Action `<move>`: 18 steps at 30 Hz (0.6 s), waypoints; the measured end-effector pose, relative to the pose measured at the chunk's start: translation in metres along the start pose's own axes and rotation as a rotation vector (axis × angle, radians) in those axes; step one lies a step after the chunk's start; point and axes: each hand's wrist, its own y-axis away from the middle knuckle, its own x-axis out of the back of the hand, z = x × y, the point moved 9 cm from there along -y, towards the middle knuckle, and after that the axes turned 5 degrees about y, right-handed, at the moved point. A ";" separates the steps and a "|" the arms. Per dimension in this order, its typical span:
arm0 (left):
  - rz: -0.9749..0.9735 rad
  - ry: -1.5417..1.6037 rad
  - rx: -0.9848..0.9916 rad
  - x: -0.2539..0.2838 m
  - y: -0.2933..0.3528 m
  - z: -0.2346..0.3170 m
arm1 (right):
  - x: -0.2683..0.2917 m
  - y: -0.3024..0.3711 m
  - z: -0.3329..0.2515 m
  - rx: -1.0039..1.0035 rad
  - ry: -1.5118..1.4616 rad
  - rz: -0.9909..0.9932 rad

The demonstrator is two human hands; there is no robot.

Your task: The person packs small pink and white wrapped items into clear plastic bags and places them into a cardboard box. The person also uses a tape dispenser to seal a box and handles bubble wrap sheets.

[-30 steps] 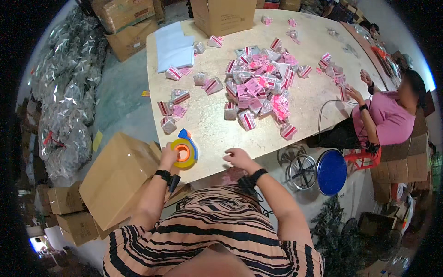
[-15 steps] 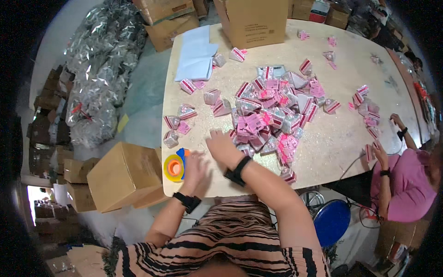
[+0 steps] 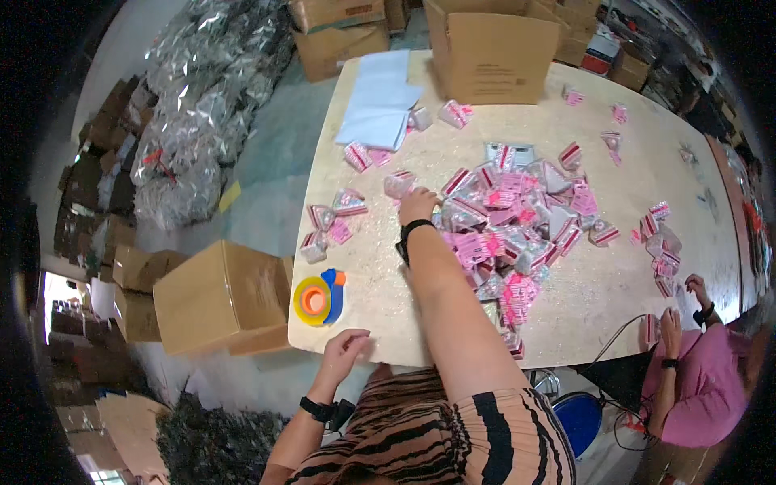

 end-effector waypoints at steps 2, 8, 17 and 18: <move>-0.035 0.196 0.100 0.006 -0.007 -0.014 | -0.001 -0.009 -0.003 0.080 -0.099 -0.052; -0.210 0.973 0.401 0.012 -0.070 -0.019 | 0.100 0.085 -0.032 0.442 -0.602 0.155; -0.400 1.133 0.210 0.039 -0.112 0.032 | 0.133 0.231 -0.099 0.888 -0.848 -0.276; -0.341 1.078 0.224 0.052 -0.101 0.040 | 0.134 0.231 -0.103 0.884 -0.895 -0.299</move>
